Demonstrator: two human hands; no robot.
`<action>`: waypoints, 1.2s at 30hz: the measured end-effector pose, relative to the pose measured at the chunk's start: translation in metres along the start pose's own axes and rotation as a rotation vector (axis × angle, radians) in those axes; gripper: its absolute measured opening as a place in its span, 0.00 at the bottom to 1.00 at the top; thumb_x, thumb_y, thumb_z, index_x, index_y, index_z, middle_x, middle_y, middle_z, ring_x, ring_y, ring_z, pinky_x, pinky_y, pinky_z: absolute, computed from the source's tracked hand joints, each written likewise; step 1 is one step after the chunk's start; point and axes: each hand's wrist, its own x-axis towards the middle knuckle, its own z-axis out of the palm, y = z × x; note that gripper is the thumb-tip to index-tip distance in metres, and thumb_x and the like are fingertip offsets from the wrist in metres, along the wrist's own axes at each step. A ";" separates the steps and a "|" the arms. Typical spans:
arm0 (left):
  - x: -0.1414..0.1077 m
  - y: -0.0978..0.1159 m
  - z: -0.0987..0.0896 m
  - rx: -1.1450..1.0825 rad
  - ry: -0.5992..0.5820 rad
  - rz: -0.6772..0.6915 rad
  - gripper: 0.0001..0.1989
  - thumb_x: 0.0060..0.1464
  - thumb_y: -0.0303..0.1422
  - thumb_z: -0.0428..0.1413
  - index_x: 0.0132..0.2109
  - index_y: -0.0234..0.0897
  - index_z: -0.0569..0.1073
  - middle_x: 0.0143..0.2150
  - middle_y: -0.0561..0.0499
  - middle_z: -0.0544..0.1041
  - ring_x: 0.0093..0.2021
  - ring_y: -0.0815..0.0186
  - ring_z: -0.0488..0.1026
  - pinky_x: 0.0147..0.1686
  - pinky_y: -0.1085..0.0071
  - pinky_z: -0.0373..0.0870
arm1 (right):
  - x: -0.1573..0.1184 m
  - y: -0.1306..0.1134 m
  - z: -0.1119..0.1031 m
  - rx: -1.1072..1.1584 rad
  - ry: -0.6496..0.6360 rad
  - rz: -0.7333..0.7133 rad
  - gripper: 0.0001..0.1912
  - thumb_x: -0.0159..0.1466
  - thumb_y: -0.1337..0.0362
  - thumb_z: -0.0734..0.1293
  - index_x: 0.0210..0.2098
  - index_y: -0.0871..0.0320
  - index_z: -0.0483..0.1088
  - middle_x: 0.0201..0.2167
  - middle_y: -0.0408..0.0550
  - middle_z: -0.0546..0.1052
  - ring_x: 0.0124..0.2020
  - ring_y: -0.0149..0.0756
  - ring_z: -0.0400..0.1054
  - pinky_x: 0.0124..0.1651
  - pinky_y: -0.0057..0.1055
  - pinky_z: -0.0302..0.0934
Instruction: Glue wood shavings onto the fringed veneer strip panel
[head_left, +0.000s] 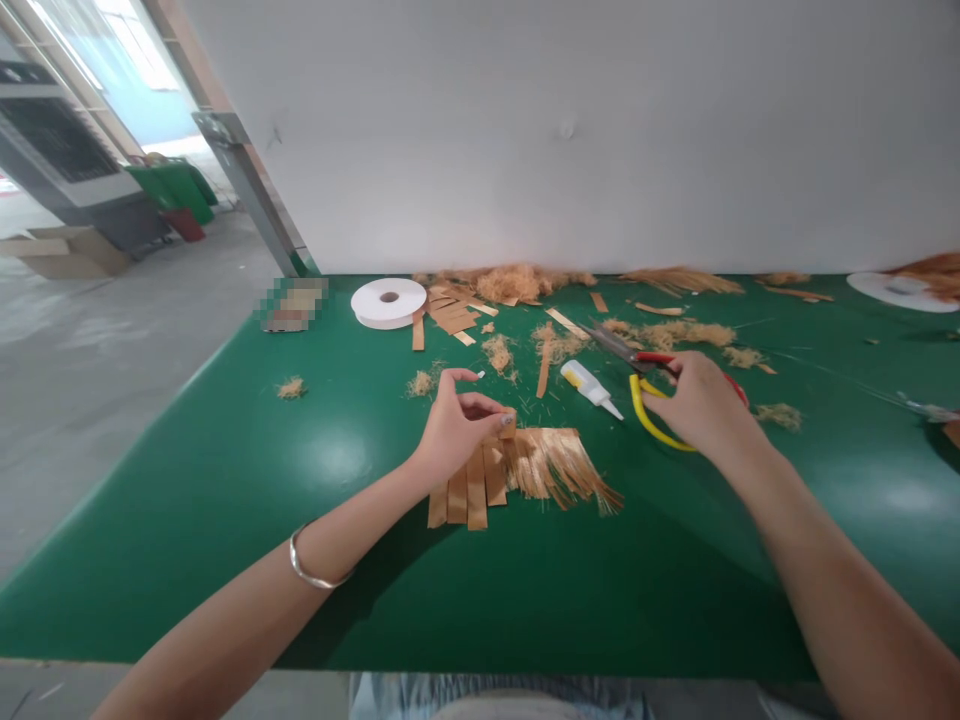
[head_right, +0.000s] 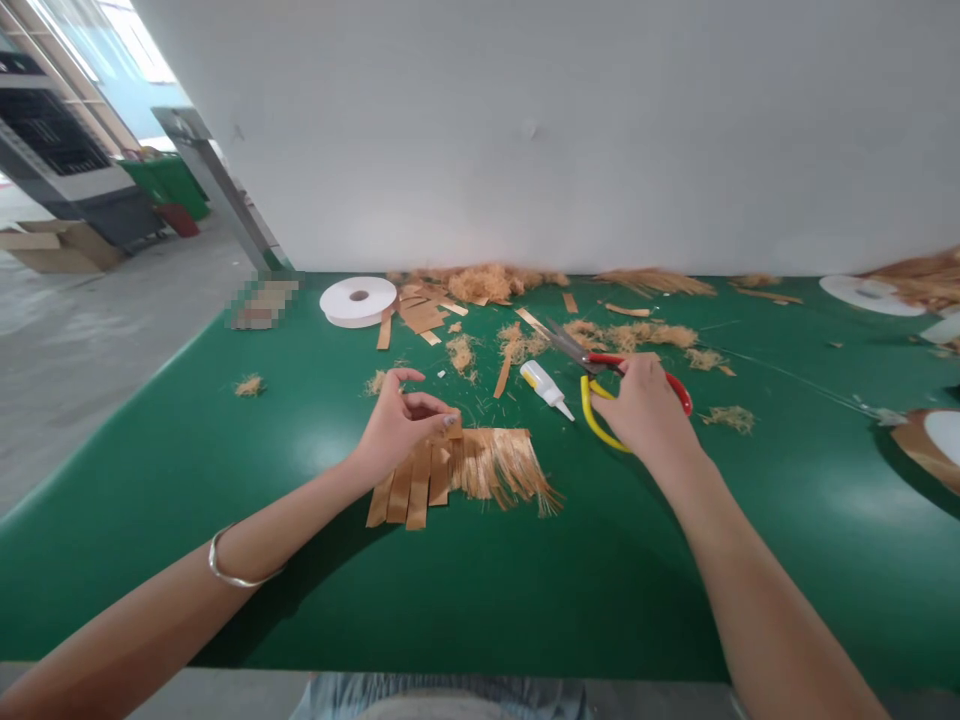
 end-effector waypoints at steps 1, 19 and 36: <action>0.000 0.001 0.001 -0.013 -0.010 -0.013 0.27 0.42 0.30 0.65 0.44 0.41 0.55 0.28 0.56 0.76 0.31 0.64 0.77 0.31 0.69 0.73 | 0.002 0.005 -0.001 -0.038 -0.033 -0.001 0.20 0.57 0.55 0.63 0.42 0.64 0.62 0.38 0.65 0.68 0.39 0.51 0.64 0.35 0.38 0.57; 0.026 0.003 0.005 0.080 -0.167 -0.072 0.29 0.40 0.24 0.62 0.48 0.41 0.58 0.34 0.54 0.72 0.24 0.69 0.75 0.25 0.73 0.72 | 0.019 -0.107 0.009 0.667 -0.698 -0.501 0.13 0.61 0.55 0.63 0.29 0.56 0.73 0.39 0.48 0.73 0.43 0.39 0.65 0.47 0.37 0.57; 0.041 0.014 -0.005 0.026 -0.321 -0.360 0.28 0.44 0.29 0.64 0.48 0.40 0.56 0.26 0.55 0.77 0.25 0.68 0.76 0.28 0.73 0.74 | 0.032 -0.094 0.025 0.952 -0.788 -0.334 0.07 0.58 0.66 0.63 0.24 0.58 0.66 0.33 0.46 0.72 0.36 0.34 0.67 0.37 0.29 0.60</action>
